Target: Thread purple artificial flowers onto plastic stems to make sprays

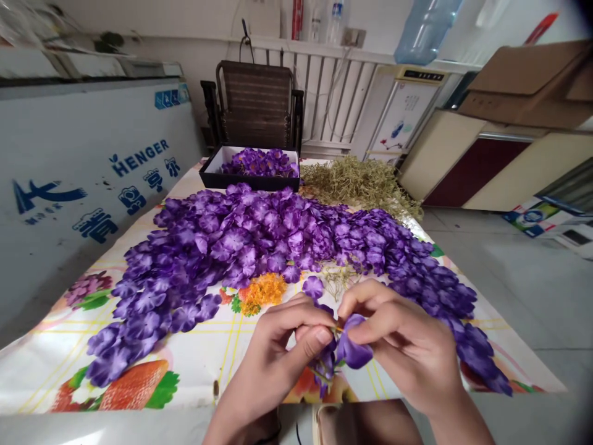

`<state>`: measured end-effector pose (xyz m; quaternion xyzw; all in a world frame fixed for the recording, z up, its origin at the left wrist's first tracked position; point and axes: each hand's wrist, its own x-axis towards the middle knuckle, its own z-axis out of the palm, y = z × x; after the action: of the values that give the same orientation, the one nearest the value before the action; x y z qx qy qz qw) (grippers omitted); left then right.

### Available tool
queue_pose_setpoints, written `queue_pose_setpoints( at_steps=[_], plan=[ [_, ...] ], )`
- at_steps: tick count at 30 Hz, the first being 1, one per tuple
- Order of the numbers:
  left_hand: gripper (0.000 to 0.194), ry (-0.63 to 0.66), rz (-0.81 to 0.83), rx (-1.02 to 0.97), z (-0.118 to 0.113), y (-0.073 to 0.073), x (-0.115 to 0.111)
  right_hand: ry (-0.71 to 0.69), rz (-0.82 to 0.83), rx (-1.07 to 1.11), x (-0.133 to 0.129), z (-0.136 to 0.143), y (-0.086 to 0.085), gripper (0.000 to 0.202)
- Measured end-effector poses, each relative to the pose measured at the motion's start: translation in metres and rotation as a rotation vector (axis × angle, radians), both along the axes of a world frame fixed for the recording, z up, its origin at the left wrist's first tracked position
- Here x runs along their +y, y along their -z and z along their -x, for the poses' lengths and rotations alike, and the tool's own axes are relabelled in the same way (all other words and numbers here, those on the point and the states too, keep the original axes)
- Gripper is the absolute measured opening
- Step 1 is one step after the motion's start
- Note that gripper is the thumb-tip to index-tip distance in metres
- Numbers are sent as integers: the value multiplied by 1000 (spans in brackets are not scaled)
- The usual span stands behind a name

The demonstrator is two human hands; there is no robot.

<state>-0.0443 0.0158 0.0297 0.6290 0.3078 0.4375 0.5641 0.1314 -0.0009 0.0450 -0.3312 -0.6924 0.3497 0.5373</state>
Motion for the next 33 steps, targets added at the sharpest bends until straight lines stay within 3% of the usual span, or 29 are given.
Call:
queue_pose_setpoints(
  at_steps=[12,25,29,33],
  plan=[
    [17,-57,-156,133,-3,-3,-2,-2,63,-51,-2,-4,4,26],
    [24,8,-15,113,-2,-8,-12,-149,321,210,-6,10,9,20],
    [20,-92,86,87,-8,-1,-7,-3,294,285,2,18,23,14],
    [20,-112,46,82,-12,9,1,204,287,311,12,27,37,10]
  ],
)
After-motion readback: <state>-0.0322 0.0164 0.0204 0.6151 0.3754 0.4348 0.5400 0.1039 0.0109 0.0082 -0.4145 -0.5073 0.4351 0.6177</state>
